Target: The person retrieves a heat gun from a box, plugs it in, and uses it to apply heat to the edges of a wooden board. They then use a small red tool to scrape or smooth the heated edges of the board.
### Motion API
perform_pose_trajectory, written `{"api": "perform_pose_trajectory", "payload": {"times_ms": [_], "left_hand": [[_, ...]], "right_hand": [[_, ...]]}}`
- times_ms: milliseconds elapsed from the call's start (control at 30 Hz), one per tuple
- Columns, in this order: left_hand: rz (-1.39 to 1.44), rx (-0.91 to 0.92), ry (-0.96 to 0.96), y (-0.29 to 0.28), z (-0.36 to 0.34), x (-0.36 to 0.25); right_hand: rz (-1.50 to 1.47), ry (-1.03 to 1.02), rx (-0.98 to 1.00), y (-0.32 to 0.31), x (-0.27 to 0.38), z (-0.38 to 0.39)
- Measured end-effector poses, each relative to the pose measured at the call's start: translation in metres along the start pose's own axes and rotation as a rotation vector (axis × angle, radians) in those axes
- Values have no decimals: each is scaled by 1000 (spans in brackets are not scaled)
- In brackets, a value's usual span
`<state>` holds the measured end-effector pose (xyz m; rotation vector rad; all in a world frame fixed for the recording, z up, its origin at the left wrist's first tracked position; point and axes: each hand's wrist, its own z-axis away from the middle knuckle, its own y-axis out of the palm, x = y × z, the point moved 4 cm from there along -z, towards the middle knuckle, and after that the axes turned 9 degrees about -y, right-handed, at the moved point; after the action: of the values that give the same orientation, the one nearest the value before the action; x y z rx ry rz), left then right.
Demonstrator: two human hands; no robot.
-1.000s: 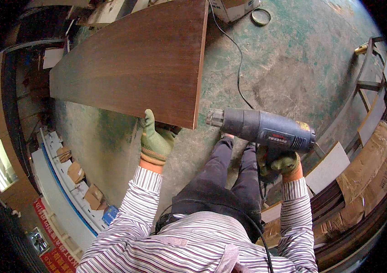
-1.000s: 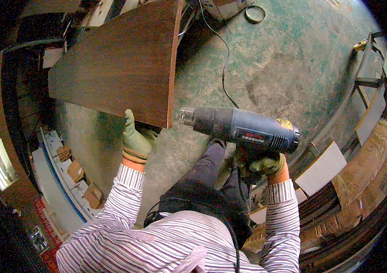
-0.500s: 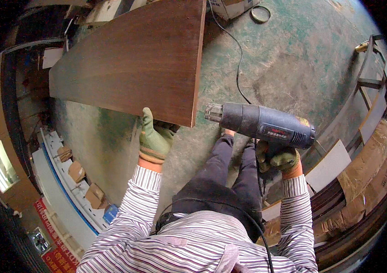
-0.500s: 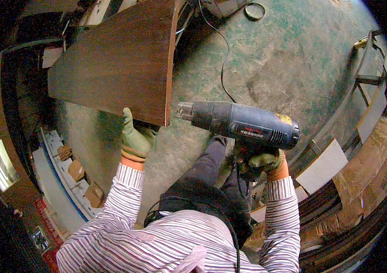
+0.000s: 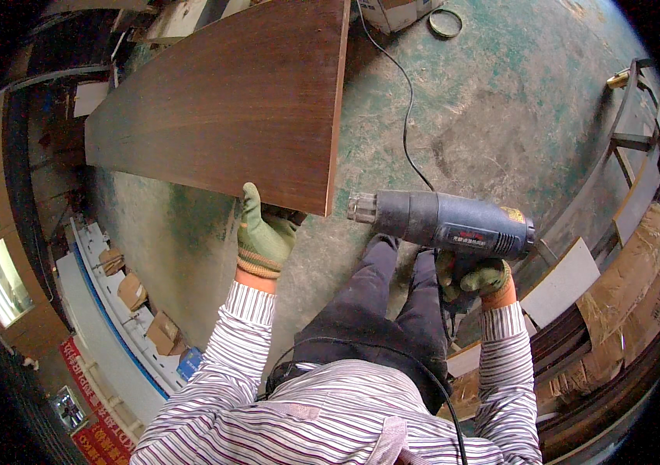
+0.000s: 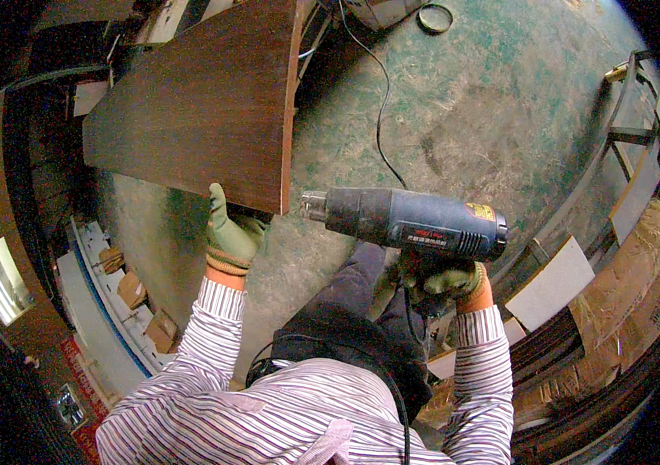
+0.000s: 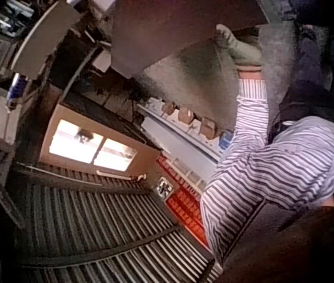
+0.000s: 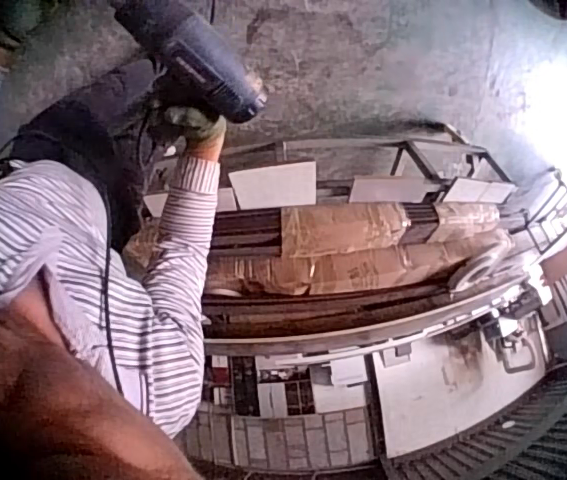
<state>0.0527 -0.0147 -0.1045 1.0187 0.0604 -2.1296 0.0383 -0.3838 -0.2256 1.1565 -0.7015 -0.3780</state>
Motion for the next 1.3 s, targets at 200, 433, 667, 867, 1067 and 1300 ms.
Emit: {"api": "perform_pose_trajectory", "payload": {"times_ms": [200, 433, 667, 867, 1067, 1300], "left_hand": [[7, 13, -7, -1, 1, 2], [19, 20, -3, -1, 0, 3], [-2, -8, 27, 1, 1, 2], [1, 2, 11, 2, 1, 2], [-27, -58, 9, 4, 0, 3], [-101, -44, 44, 1, 1, 0]], "right_hand": [[55, -58, -45, 11, 5, -7], [42, -142, -33, 27, 10, -11], [66, -47, -45, 23, 6, -6], [43, -22, 75, 17, 7, -14], [67, -46, -58, 25, 9, 0], [86, -107, -139, 11, 15, 6]]}}
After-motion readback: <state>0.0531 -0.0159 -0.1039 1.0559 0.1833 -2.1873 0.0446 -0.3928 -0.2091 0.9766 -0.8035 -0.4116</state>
